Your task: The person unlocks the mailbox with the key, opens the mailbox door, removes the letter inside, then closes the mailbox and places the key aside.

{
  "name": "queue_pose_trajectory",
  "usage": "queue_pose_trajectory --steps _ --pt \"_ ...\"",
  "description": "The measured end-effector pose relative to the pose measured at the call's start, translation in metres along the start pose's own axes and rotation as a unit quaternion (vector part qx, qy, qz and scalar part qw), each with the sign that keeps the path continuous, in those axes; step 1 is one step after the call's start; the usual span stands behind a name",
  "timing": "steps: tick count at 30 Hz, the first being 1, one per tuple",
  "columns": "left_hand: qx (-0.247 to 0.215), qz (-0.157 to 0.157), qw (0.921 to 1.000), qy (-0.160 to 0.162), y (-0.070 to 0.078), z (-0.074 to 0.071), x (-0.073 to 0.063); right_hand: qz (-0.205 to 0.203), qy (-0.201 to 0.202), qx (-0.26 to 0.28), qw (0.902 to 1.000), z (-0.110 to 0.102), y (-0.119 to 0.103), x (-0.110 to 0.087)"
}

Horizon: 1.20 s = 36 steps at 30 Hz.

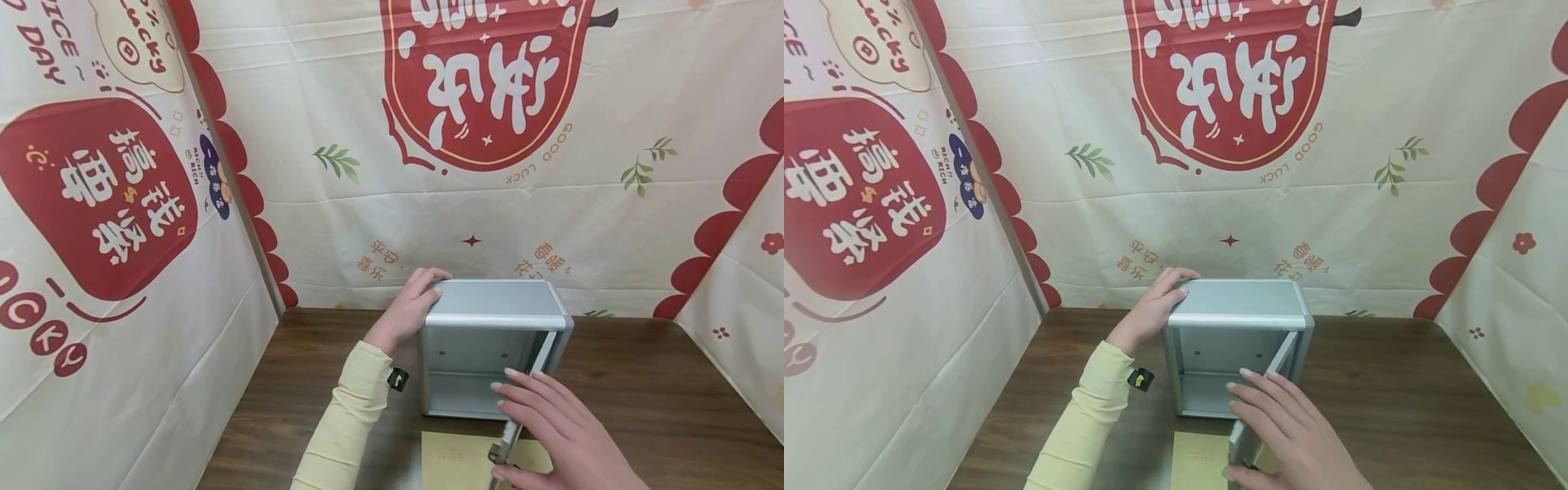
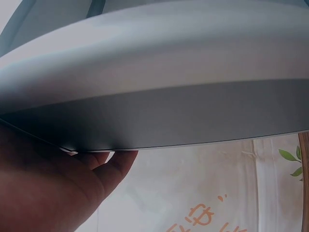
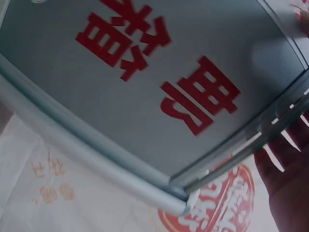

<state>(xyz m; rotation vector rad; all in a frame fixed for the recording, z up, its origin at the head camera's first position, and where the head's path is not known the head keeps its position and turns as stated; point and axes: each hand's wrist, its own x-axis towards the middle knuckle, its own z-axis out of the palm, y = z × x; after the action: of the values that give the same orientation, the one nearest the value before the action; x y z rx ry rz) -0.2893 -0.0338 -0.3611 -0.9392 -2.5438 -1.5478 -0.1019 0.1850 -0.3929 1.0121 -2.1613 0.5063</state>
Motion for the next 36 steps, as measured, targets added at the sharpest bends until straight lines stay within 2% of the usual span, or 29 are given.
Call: queue_pose_trajectory --steps 4,11,17,24,36 --pt "0.004 -0.001 1.0 0.001 0.0 -0.001 -0.001 -0.021 0.011 -0.013 0.9996 0.018 0.005 0.012" --pt "0.0 -0.006 1.0 0.004 0.001 -0.004 -0.001 -0.018 0.04 -0.051 0.9978 0.048 0.012 0.031" --pt "-0.001 0.001 1.0 0.004 0.001 -0.003 0.0 -0.01 0.071 -0.079 0.9942 0.067 0.02 0.038" --pt "-0.001 0.002 1.0 0.006 0.002 -0.003 0.0 0.001 0.069 -0.1 0.9926 0.081 0.028 0.039" --pt "-0.003 -0.001 1.0 0.004 0.0 -0.003 -0.001 -0.007 0.065 -0.108 0.992 0.092 0.04 0.039"
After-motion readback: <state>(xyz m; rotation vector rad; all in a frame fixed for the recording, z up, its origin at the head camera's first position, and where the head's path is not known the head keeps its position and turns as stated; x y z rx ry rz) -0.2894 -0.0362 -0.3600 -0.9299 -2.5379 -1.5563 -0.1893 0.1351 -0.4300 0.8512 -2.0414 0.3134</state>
